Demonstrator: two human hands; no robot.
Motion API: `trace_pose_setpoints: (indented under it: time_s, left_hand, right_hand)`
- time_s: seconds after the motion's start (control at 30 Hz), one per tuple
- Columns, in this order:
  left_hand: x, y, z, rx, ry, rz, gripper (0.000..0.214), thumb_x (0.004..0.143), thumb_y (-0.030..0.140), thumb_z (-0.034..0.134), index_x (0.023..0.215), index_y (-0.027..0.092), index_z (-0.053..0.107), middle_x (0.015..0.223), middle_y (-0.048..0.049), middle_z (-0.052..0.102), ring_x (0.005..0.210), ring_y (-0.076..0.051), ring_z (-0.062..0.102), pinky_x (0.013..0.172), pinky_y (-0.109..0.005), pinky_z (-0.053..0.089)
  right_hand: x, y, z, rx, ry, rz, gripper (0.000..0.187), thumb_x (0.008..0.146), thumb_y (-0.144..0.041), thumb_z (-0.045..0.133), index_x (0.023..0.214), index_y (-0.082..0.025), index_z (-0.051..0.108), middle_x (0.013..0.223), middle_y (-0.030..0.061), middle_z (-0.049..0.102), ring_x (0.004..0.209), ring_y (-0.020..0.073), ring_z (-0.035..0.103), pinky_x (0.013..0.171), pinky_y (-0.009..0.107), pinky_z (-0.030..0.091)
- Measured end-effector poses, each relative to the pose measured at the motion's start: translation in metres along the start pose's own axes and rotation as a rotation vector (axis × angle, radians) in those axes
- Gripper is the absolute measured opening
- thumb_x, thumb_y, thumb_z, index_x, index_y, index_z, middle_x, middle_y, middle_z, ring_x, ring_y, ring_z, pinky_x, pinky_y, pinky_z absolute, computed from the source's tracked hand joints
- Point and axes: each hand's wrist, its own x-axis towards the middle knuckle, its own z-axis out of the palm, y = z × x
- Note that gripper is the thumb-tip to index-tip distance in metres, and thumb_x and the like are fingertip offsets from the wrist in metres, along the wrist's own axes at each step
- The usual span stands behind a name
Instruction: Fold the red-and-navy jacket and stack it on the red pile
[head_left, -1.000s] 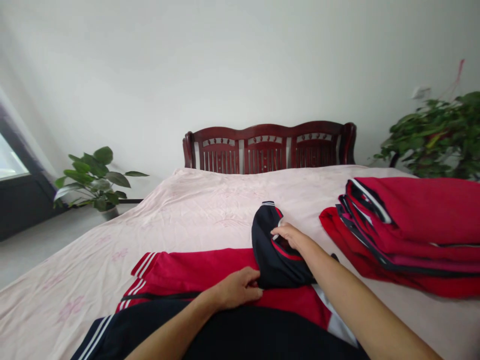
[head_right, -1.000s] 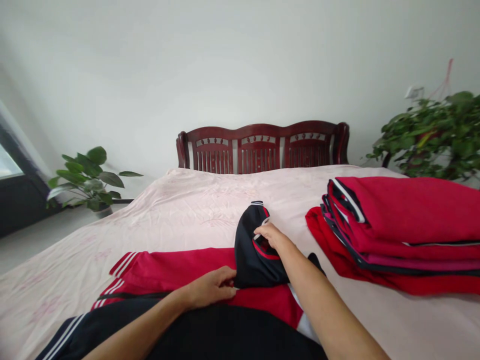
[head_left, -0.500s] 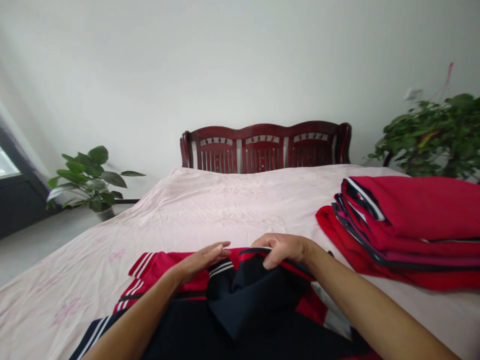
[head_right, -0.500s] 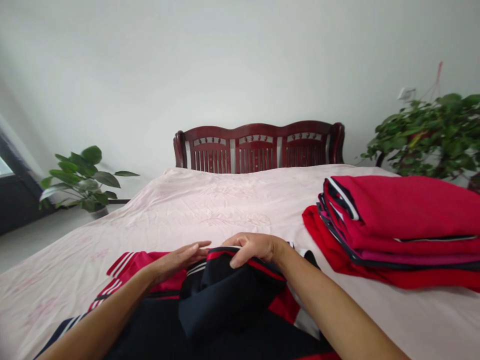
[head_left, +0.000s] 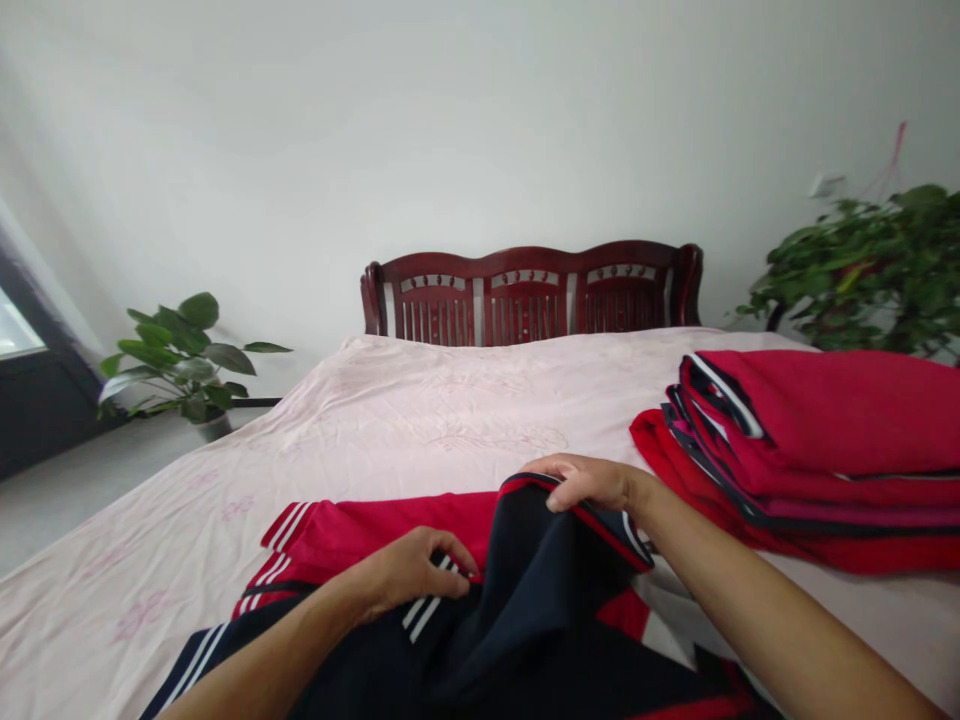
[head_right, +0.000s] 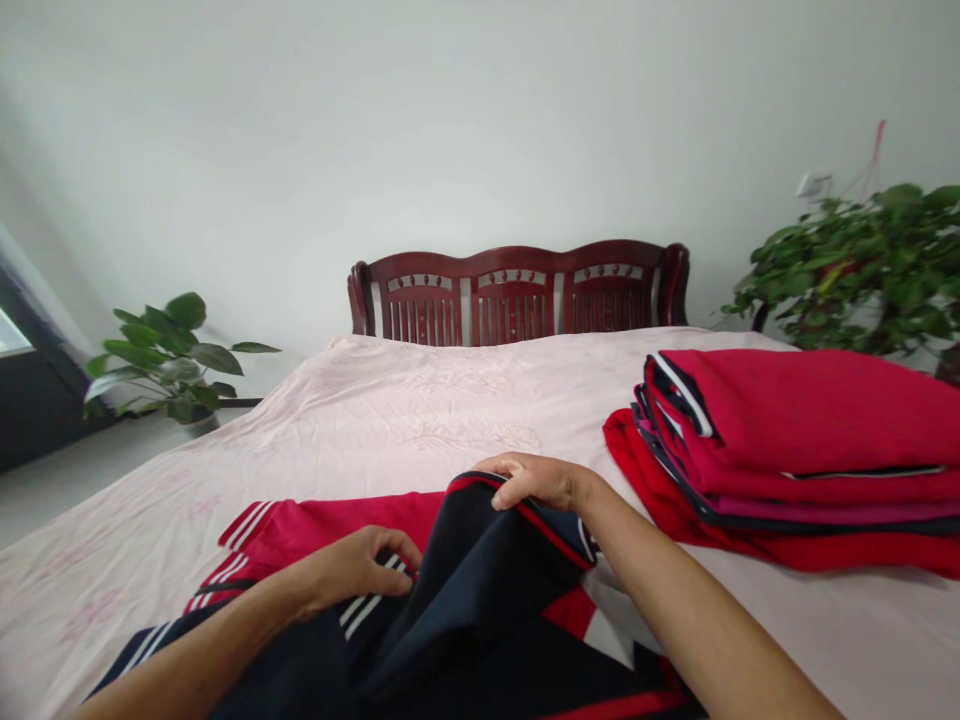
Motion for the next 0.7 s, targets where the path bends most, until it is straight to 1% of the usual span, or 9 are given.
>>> trace_pose_setpoints:
  time_s: [0.07, 0.17, 0.23, 0.3, 0.4, 0.47, 0.53, 0.6, 0.7]
  left_hand:
    - [-0.013, 0.0, -0.027, -0.178, 0.197, 0.008, 0.034, 0.068, 0.038, 0.079, 0.094, 0.018, 0.072, 0.084, -0.002, 0.072, 0.079, -0.018, 0.066, 0.072, -0.027, 0.051]
    - [-0.029, -0.017, -0.086, -0.507, 0.537, 0.021, 0.056, 0.069, 0.041, 0.081, 0.119, 0.023, 0.063, 0.086, -0.0024, 0.074, 0.07, -0.016, 0.067, 0.064, -0.026, 0.054]
    - [-0.036, -0.039, -0.124, -0.565, 0.756, 0.052, 0.059, 0.066, 0.032, 0.084, 0.12, 0.022, 0.062, 0.082, -0.002, 0.073, 0.066, -0.015, 0.067, 0.061, -0.024, 0.056]
    - [-0.04, -0.067, -0.149, -0.491, 0.904, -0.032, 0.056, 0.066, 0.028, 0.084, 0.117, 0.019, 0.063, 0.076, -0.0014, 0.071, 0.06, -0.014, 0.066, 0.054, -0.021, 0.054]
    - [-0.044, -0.105, -0.159, -0.371, 0.932, -0.222, 0.058, 0.064, 0.029, 0.086, 0.116, 0.016, 0.063, 0.068, -0.0023, 0.069, 0.052, -0.015, 0.064, 0.042, -0.02, 0.048]
    - [-0.045, -0.12, -0.158, -0.385, 0.916, -0.263, 0.06, 0.062, 0.029, 0.087, 0.116, 0.015, 0.063, 0.069, -0.003, 0.07, 0.053, -0.016, 0.064, 0.043, -0.021, 0.049]
    - [-0.044, -0.128, -0.157, -0.428, 0.935, -0.233, 0.06, 0.065, 0.029, 0.085, 0.119, 0.016, 0.062, 0.071, -0.0022, 0.07, 0.054, -0.015, 0.065, 0.046, -0.021, 0.051]
    - [-0.043, -0.13, -0.158, -0.435, 0.963, -0.204, 0.059, 0.069, 0.029, 0.081, 0.123, 0.018, 0.06, 0.071, -0.0009, 0.07, 0.054, -0.013, 0.064, 0.046, -0.02, 0.05]
    - [-0.038, -0.13, -0.161, -0.356, 0.963, -0.198, 0.057, 0.071, 0.031, 0.079, 0.123, 0.017, 0.06, 0.072, -0.0021, 0.07, 0.058, -0.016, 0.067, 0.049, -0.023, 0.053]
  right_hand:
    - [-0.008, 0.006, -0.011, -0.118, 0.02, 0.029, 0.059, 0.064, -0.019, 0.074, 0.123, -0.017, 0.066, 0.115, 0.0066, 0.07, 0.104, 0.0215, 0.065, 0.091, 0.031, 0.051]
    - [-0.022, 0.018, -0.031, -0.269, 0.022, 0.16, 0.078, 0.066, -0.028, 0.078, 0.139, -0.017, 0.053, 0.12, 0.0098, 0.067, 0.109, 0.0239, 0.063, 0.095, 0.035, 0.049]
    - [-0.031, 0.027, -0.042, -0.372, 0.078, 0.254, 0.087, 0.065, -0.037, 0.078, 0.144, -0.014, 0.048, 0.118, 0.0125, 0.067, 0.109, 0.0262, 0.063, 0.095, 0.038, 0.049]
    - [-0.038, 0.035, -0.048, -0.494, 0.162, 0.284, 0.087, 0.063, -0.042, 0.077, 0.141, -0.013, 0.052, 0.124, 0.0139, 0.065, 0.115, 0.0295, 0.06, 0.098, 0.039, 0.047]
    - [-0.046, 0.045, -0.051, -0.62, 0.226, 0.246, 0.075, 0.063, -0.042, 0.075, 0.132, -0.016, 0.062, 0.128, 0.0104, 0.063, 0.119, 0.0304, 0.057, 0.099, 0.036, 0.045]
    - [-0.047, 0.051, -0.053, -0.709, 0.293, 0.244, 0.056, 0.067, -0.041, 0.071, 0.117, -0.015, 0.07, 0.112, 0.008, 0.07, 0.103, 0.0276, 0.063, 0.088, 0.033, 0.048]
    - [-0.047, 0.057, -0.057, -0.824, 0.403, 0.256, 0.036, 0.074, -0.043, 0.064, 0.093, -0.014, 0.074, 0.087, 0.0061, 0.071, 0.081, 0.0234, 0.063, 0.073, 0.03, 0.047]
    - [-0.047, 0.065, -0.062, -0.923, 0.532, 0.247, 0.033, 0.079, -0.045, 0.058, 0.074, -0.015, 0.07, 0.071, 0.0045, 0.065, 0.069, 0.0202, 0.058, 0.063, 0.029, 0.041]
    - [-0.045, 0.075, -0.066, -1.031, 0.68, 0.252, 0.031, 0.083, -0.044, 0.056, 0.073, -0.017, 0.068, 0.071, 0.0039, 0.065, 0.068, 0.0187, 0.057, 0.061, 0.028, 0.037]
